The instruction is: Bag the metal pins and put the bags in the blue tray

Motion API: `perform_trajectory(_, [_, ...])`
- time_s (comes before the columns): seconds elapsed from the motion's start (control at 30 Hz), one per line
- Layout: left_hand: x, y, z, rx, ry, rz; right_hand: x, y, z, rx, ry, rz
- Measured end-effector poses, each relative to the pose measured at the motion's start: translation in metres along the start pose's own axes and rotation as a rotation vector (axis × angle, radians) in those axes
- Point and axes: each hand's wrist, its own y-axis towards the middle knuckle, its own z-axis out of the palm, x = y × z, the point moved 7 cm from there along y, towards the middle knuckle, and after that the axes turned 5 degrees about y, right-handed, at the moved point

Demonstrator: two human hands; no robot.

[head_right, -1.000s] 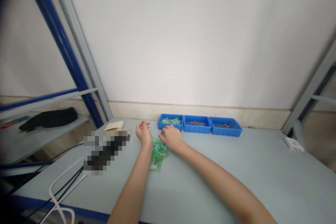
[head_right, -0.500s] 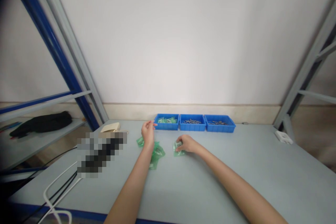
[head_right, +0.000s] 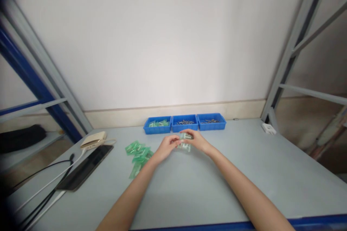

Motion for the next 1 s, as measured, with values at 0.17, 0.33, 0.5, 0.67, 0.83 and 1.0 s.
perform_trajectory(0.17, [0.010, 0.007, -0.021, -0.131, -0.120, -0.039, -0.001, -0.003, 0.006, 0.021, 0.330, 0.057])
perform_trajectory(0.33, [0.010, 0.003, -0.026, -0.135, 0.051, -0.056, -0.028, 0.004, 0.001, -0.079, 0.201, 0.066])
perform_trajectory(0.5, [0.006, -0.009, -0.002, 0.072, 0.287, -0.047, -0.030, 0.003, -0.004, -0.123, -0.124, 0.011])
perform_trajectory(0.67, [0.010, -0.015, 0.021, 0.243, 0.373, -0.045, -0.032, 0.003, -0.012, -0.064, -0.280, 0.058])
perform_trajectory(0.83, [0.021, -0.005, 0.000, 0.018, 0.409, -0.142, -0.049, 0.004, -0.009, -0.014, -0.285, 0.148])
perform_trajectory(1.0, [0.033, 0.000, -0.024, -0.215, 0.375, -0.217, -0.062, 0.002, 0.014, 0.021, 0.017, 0.248])
